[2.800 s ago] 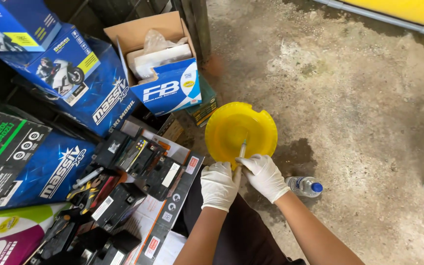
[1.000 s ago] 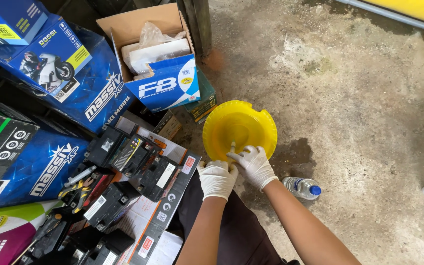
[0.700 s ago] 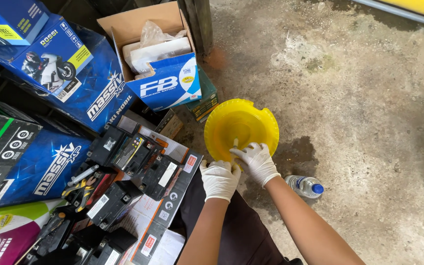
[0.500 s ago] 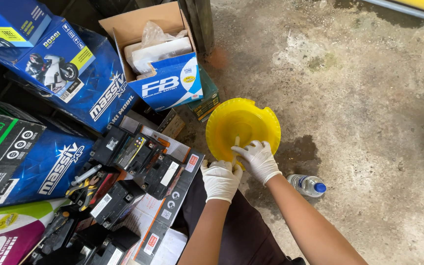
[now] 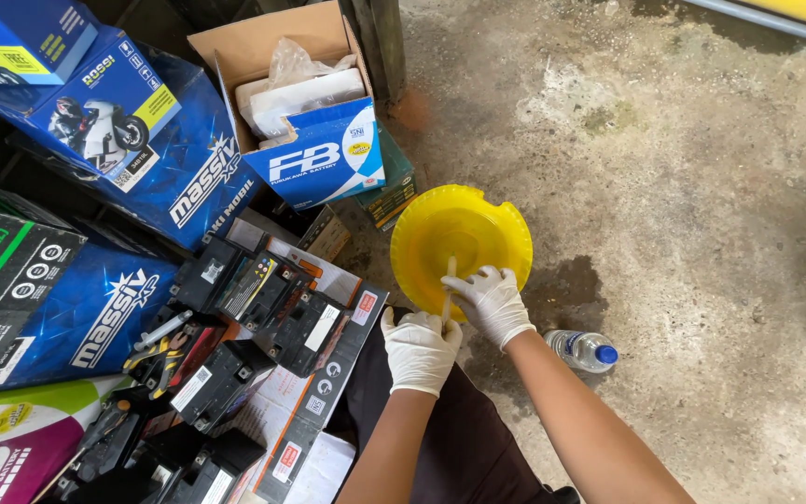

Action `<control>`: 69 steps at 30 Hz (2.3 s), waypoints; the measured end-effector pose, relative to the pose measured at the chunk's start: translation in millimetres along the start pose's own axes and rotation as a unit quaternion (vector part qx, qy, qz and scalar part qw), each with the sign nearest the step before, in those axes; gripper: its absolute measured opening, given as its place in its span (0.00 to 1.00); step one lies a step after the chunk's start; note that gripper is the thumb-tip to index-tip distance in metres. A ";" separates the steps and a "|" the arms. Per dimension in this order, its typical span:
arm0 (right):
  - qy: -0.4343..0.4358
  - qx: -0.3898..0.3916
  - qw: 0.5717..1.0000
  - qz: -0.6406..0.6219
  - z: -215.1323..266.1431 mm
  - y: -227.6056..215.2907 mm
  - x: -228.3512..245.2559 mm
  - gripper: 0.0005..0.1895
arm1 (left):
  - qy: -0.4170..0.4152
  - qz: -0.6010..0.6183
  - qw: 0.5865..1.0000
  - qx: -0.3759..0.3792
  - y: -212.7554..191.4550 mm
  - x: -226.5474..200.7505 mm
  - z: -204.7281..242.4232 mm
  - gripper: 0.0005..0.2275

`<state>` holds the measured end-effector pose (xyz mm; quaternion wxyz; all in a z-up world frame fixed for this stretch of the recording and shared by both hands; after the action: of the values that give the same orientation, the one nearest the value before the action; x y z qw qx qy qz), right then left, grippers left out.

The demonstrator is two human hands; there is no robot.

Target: Filling lead-acid battery cells with liquid using a syringe

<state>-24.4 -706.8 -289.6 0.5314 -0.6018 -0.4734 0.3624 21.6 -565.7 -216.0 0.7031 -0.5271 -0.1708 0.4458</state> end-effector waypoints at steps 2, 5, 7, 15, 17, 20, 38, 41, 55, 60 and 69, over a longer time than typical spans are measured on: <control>0.003 0.008 1.000 0.008 -1.1 -1.3 3.1 0.21 | 0.006 0.008 1.000 -0.014 5.7 2.9 -1.7 0.20; 0.006 0.021 1.000 0.000 -2.9 -3.3 4.6 0.19 | 0.004 0.012 1.000 -0.020 3.2 7.1 -2.8 0.20; 0.006 0.031 0.999 -0.004 -3.4 -0.8 5.1 0.19 | 0.008 0.012 1.000 -0.027 5.5 9.3 -0.2 0.19; 0.016 0.042 0.999 -0.009 -4.3 -6.3 11.0 0.15 | -0.001 0.015 1.000 0.013 -2.3 12.4 4.2 0.21; 0.018 0.054 0.998 -0.001 -3.4 -6.2 10.5 0.15 | -0.012 0.018 0.999 0.036 -6.6 11.5 6.1 0.22; 0.023 0.057 0.998 0.002 -2.0 -5.8 9.2 0.13 | -0.014 0.004 0.998 0.067 -6.8 12.5 5.8 0.24; 0.038 0.048 0.998 -0.007 -3.3 -3.2 9.3 0.13 | -0.032 0.029 0.994 0.102 -42.0 8.7 13.7 0.24; 0.043 0.057 0.997 -0.004 -3.7 -2.4 9.2 0.12 | -0.038 0.049 0.991 0.116 -55.1 8.6 17.9 0.24; 0.043 0.058 0.997 0.002 -3.4 -3.5 9.0 0.15 | -0.047 0.038 0.985 0.161 -69.4 1.4 26.7 0.26; 0.045 0.071 0.996 0.012 -3.3 -2.2 9.2 0.16 | -0.047 0.037 0.986 0.154 -75.8 -0.9 29.3 0.25; 0.052 0.074 0.996 0.004 -1.5 1.3 7.7 0.15 | -0.047 0.019 0.987 0.152 -71.0 -1.0 27.9 0.25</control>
<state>-20.4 -699.8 -290.0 0.5969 -0.5807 -0.4145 0.3670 32.9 -553.4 -141.5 0.7575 -0.3957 -0.1239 0.5043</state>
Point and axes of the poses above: each hand's wrist, its own z-axis away from the middle knuckle, its own y-axis out of the palm, x = y × z, the point moved 6 cm from there along -z, towards the middle knuckle, and after that the axes turned 4 degrees about z, right-handed, at the moved point
